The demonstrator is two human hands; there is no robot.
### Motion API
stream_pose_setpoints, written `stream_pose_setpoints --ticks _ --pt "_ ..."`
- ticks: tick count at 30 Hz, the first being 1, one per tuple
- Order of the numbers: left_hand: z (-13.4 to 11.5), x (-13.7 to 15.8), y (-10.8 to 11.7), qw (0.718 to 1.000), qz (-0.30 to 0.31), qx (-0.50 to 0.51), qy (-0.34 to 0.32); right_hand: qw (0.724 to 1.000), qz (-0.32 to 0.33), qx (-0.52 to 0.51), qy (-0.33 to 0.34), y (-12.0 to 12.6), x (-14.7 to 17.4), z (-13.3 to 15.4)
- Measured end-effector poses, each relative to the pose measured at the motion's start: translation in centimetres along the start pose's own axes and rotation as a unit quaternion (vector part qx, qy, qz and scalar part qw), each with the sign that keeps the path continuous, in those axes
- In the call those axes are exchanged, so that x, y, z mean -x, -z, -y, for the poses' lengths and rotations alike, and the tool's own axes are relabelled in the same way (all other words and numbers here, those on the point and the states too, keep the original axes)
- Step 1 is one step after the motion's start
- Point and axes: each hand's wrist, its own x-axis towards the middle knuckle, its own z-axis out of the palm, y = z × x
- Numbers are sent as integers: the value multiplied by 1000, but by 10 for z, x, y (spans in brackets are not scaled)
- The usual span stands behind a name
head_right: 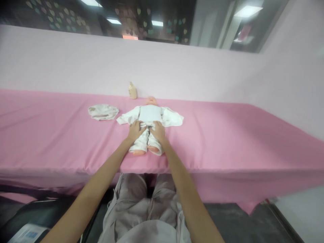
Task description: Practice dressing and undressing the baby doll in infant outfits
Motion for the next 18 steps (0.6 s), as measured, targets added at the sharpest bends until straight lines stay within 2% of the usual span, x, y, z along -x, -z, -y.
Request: stream_pose_setpoints --ticks 3,6,11,14,18 --pt "-5 2 5 1000 2 -23 13 999 -23 15 -21 3 1 7" --pt "-10 3 8 998 38 -41 31 997 -39 59 -18 8 4 14" --pt "-17 11 16 995 85 -49 36 995 -22 93 -28 13 8 17" --pt "-24 30 24 995 97 -34 18 994 -5 95 -54 12 8 15" --pt "-35 65 35 997 81 -2 6 993 -11 102 -65 13 14 15"
